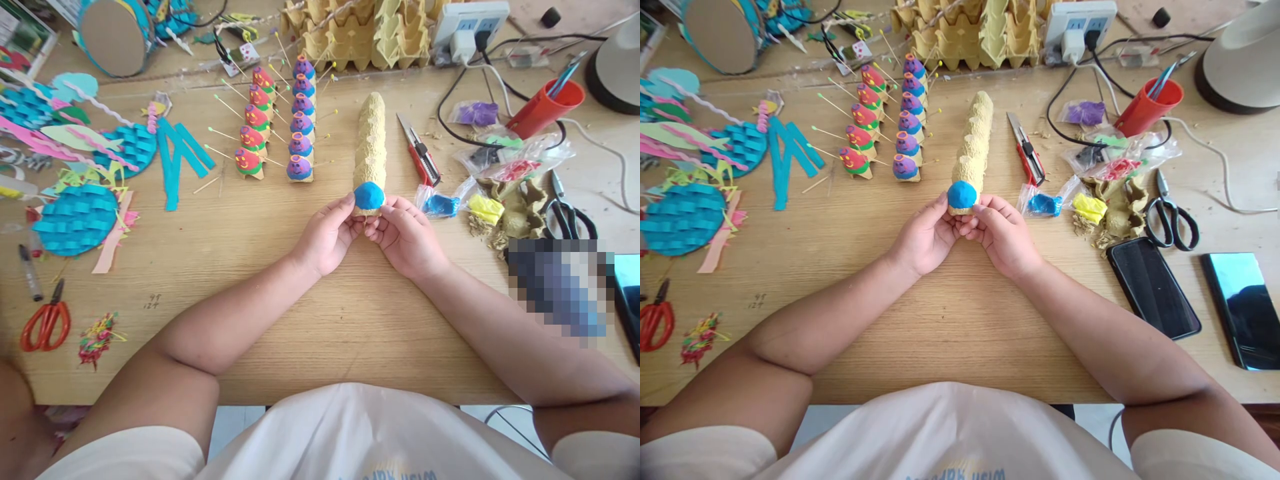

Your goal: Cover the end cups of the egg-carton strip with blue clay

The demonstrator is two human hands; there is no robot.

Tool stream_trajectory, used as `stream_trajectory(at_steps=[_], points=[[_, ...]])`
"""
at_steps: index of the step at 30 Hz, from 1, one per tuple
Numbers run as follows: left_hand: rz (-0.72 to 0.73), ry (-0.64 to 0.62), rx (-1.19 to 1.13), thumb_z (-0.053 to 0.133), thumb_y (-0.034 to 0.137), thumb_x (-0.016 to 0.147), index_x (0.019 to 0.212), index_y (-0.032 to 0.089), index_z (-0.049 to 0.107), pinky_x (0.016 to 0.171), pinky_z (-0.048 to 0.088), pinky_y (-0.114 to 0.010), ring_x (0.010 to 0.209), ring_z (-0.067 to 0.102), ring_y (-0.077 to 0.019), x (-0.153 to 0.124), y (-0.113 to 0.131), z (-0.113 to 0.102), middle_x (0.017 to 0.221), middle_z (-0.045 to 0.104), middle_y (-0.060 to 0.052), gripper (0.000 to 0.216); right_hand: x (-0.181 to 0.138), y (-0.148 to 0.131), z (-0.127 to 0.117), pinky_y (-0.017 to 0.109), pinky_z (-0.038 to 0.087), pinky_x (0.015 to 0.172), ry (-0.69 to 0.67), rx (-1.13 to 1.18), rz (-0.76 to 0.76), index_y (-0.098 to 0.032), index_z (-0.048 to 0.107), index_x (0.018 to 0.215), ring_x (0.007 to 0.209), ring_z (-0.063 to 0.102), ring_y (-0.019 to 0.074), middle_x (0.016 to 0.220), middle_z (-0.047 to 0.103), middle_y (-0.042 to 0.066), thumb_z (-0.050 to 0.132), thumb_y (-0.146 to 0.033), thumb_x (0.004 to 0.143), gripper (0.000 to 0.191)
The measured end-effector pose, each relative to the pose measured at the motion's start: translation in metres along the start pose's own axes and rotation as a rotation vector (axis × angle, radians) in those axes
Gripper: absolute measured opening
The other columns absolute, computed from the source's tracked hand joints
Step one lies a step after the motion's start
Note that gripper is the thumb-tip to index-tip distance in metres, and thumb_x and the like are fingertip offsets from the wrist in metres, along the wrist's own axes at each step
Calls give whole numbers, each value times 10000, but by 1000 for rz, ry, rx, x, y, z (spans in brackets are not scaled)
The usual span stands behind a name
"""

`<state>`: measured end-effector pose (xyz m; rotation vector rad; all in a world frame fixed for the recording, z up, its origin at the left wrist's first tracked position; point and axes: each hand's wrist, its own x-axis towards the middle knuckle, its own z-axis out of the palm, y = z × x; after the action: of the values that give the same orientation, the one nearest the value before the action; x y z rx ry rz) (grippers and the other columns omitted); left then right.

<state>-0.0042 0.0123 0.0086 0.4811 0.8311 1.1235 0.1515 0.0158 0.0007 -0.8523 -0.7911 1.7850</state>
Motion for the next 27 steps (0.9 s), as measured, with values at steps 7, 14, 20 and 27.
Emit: stream_trajectory(at_steps=[7, 14, 20, 27], points=[[19, -16, 32, 790, 590, 1064, 786, 196, 752, 747, 553, -295, 720, 680, -136, -1, 1, 1, 750, 719, -12, 483, -1, -1, 0, 224, 604, 672, 7, -30, 18, -238, 731, 916, 690, 684, 106, 769, 722, -28, 908, -396, 933, 237], [12, -22, 15, 792, 565, 1070, 797, 199, 764, 761, 550, -301, 738, 684, -136, 0, 0, -1, 765, 727, -13, 457, 1, 0, -2, 215, 598, 658, 5, -24, 9, -244, 719, 893, 682, 680, 102, 751, 709, -39, 964, -434, 887, 310], [-11, 1, -2, 773, 597, 1073, 770, 194, 743, 729, 545, -303, 696, 657, -130, 0, 2, 2, 764, 721, -16, 505, 1, -1, -1, 226, 603, 657, -1, -36, 31, -244, 722, 908, 683, 679, 109, 772, 725, -27, 921, -432, 925, 274], [13, -5, 16, 780, 579, 1074, 778, 196, 747, 732, 545, -296, 712, 651, -130, 0, 1, 2, 769, 718, -14, 486, 0, -3, 1, 219, 599, 654, 6, -28, 38, -235, 737, 890, 673, 672, 107, 760, 717, -20, 872, -386, 955, 213]])
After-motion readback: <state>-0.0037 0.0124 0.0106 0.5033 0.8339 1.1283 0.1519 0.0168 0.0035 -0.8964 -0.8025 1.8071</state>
